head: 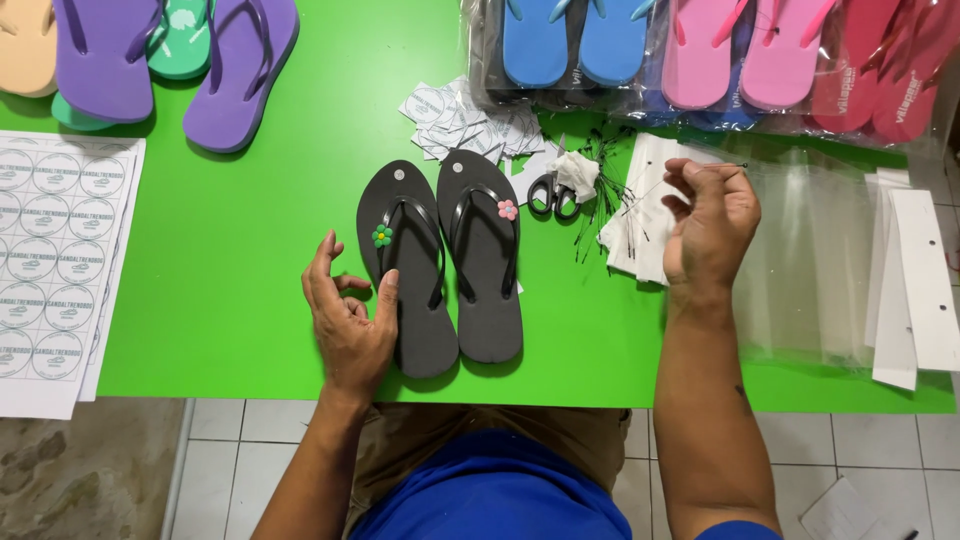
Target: Cleaning flip-flops with a cloth and packaging them into plastic bags
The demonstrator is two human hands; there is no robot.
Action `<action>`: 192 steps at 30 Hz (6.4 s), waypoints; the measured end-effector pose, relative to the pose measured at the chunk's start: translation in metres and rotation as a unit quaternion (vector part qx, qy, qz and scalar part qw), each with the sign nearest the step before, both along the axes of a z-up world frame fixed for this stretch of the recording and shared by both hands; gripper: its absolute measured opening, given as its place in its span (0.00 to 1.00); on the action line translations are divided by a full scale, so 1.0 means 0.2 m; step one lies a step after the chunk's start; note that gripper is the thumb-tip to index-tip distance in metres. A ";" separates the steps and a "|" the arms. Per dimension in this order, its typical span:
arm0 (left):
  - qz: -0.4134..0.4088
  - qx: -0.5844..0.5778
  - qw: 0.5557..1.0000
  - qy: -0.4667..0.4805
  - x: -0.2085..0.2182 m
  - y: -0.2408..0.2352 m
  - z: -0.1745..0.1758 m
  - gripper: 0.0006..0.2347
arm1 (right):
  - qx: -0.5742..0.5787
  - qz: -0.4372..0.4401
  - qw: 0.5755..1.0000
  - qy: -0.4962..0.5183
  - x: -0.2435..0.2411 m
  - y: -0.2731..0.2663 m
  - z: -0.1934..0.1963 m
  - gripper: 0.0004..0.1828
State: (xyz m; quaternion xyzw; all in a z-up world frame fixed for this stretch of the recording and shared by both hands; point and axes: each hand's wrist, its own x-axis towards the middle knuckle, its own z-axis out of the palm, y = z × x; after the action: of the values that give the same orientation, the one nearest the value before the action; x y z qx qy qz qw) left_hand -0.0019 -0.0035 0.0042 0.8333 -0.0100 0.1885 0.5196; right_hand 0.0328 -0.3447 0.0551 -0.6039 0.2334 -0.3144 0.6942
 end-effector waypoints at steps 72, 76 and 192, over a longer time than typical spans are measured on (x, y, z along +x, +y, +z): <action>-0.187 0.279 0.925 -0.178 0.44 -1.32 -0.07 0.10 | 0.151 -0.046 0.976 -0.148 -0.01 -0.16 -0.16 0.09; -0.181 0.263 0.935 -0.157 0.45 -1.37 -0.08 0.06 | 0.207 -0.036 0.967 -0.144 -0.01 -0.20 -0.18 0.09; -0.117 -0.146 0.982 -0.019 0.27 -0.28 0.06 0.06 | -0.349 0.223 0.908 -0.067 -0.05 0.65 -0.11 0.04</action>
State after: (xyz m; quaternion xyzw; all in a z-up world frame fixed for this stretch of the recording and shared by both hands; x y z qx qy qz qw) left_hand 0.0512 -0.0602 0.0158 0.7380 -0.0898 0.1417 0.6536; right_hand 0.0228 -0.2141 0.0324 -0.8213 -0.0791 -0.2522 0.5056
